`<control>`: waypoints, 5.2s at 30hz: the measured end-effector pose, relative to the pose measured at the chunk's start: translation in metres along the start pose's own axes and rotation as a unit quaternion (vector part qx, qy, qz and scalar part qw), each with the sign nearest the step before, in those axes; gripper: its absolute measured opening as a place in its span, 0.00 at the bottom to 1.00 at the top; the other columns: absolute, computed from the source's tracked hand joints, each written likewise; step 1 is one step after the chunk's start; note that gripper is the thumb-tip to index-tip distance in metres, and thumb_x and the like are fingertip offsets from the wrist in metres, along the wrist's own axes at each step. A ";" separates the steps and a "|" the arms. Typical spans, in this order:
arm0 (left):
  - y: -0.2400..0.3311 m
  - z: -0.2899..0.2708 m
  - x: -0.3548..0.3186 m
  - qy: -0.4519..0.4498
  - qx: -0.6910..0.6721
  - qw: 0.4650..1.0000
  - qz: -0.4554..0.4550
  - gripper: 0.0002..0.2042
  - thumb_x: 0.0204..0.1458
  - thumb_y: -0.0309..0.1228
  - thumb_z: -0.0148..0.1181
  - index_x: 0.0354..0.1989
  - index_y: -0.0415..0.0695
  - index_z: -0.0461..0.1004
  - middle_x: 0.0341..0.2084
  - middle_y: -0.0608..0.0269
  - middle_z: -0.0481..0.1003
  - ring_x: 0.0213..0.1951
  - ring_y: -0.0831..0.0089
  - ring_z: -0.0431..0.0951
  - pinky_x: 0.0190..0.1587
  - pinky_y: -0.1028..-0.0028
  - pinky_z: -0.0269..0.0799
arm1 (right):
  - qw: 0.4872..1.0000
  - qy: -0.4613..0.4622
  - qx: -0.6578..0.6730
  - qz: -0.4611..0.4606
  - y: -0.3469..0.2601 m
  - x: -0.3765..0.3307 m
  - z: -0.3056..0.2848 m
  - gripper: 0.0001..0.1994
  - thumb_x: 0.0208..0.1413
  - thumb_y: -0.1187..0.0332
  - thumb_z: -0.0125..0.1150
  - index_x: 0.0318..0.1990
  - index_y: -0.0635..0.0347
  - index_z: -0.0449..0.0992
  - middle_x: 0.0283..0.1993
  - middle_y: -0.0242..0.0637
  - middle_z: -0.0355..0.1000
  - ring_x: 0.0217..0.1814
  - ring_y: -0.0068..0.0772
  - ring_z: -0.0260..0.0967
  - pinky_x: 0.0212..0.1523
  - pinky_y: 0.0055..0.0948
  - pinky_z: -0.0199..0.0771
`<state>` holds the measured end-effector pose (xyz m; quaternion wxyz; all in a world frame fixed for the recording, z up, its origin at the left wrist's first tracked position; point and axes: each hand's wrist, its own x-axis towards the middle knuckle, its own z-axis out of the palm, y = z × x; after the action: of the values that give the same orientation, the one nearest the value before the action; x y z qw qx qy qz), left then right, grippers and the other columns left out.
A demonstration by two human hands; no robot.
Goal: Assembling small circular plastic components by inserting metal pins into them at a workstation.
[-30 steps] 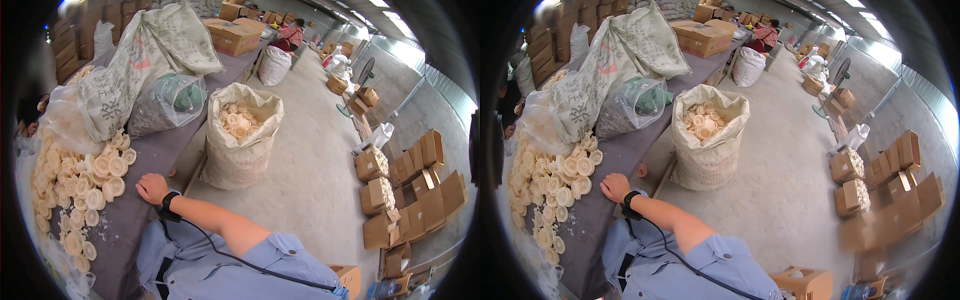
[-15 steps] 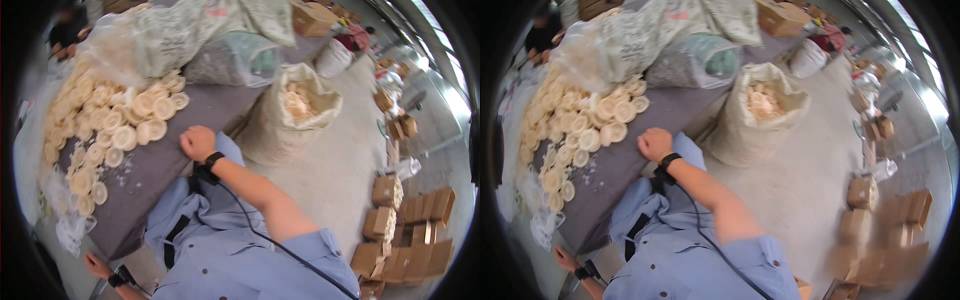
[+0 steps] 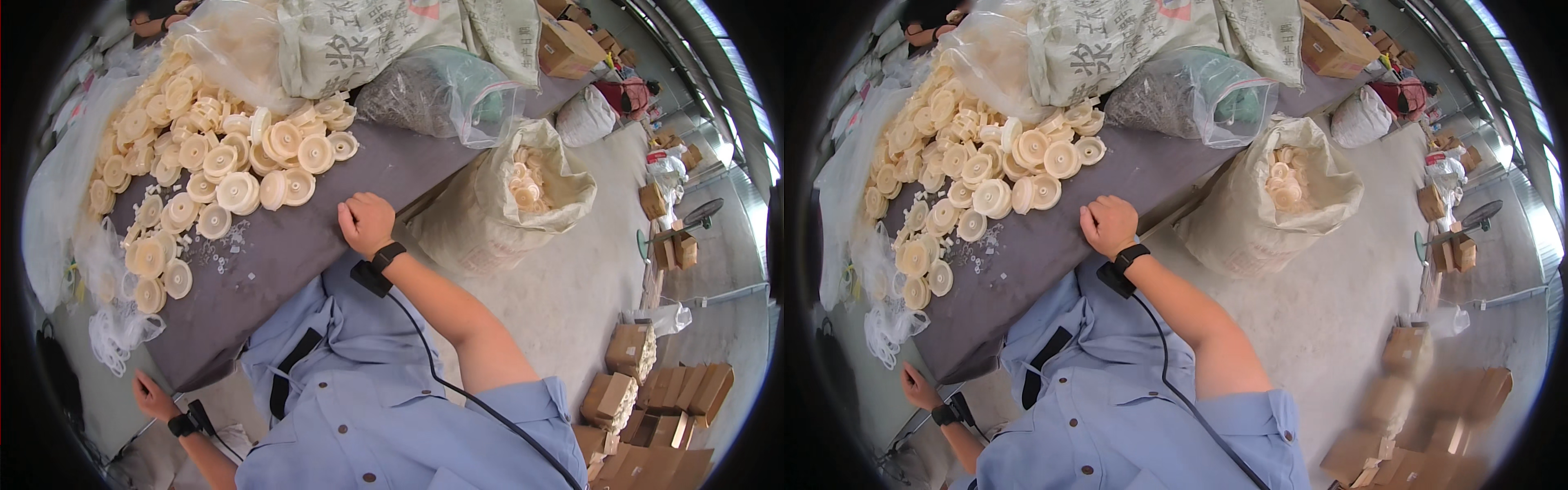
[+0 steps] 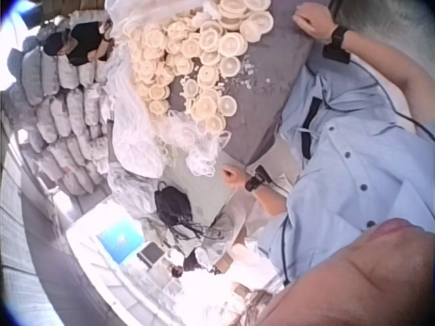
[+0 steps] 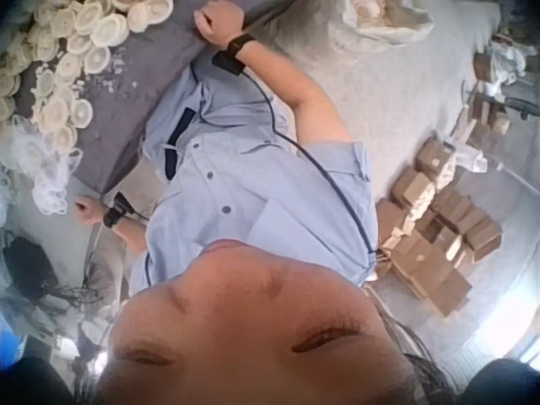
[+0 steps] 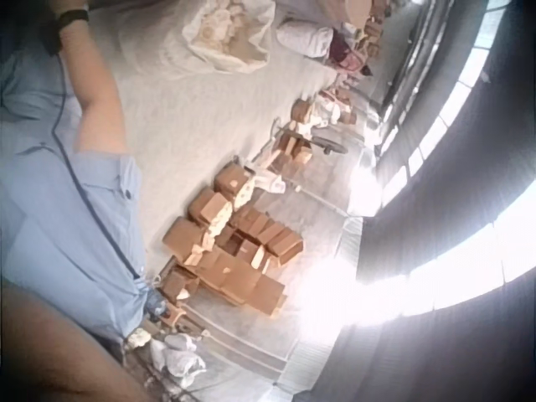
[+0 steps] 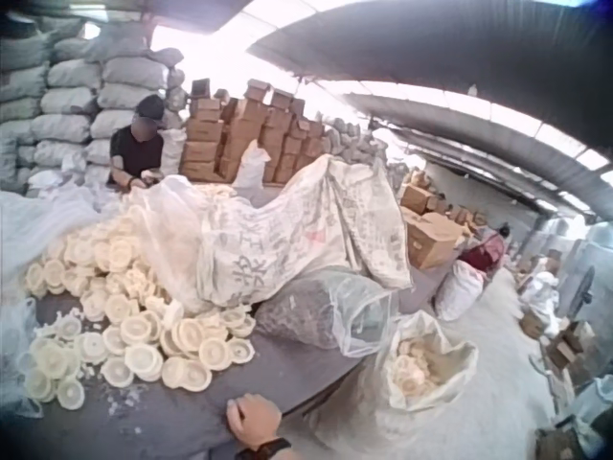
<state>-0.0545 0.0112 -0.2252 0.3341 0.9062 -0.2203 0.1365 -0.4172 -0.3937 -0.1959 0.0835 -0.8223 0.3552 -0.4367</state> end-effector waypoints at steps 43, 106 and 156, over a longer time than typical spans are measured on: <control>0.029 0.004 -0.022 0.091 -0.225 0.969 -0.052 0.15 0.56 0.32 0.52 0.19 0.37 0.65 0.14 0.70 0.64 0.19 0.83 0.58 0.22 0.79 0.55 | 0.997 -0.017 -0.010 -0.073 0.011 -0.008 -0.004 0.11 0.43 0.72 0.54 0.14 0.59 0.62 0.16 0.39 0.57 0.19 0.44 0.56 0.20 0.39 0.54; 0.210 -0.003 -0.093 -0.359 -0.166 0.842 0.368 0.09 0.39 0.19 0.58 0.32 0.37 0.73 0.28 0.55 0.72 0.30 0.61 0.72 0.33 0.71 0.67 | 0.671 -0.561 0.301 0.379 0.035 -0.081 0.033 0.19 0.43 0.58 0.66 0.36 0.66 0.76 0.26 0.36 0.72 0.25 0.24 0.68 0.25 0.22 0.67; 0.279 0.107 -0.149 -0.458 -0.230 0.807 0.294 0.07 0.43 0.27 0.60 0.26 0.43 0.67 0.23 0.62 0.68 0.24 0.64 0.71 0.26 0.69 0.67 | 0.557 -0.376 0.540 0.507 0.007 -0.110 0.007 0.12 0.54 0.61 0.58 0.27 0.60 0.74 0.18 0.25 0.64 0.17 0.14 0.57 0.15 0.15 0.53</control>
<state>-0.3096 -0.2038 -0.2105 0.3364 0.6521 -0.6287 -0.2576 -0.4558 -0.3276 -0.2752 0.8456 -0.3969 0.3473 -0.0831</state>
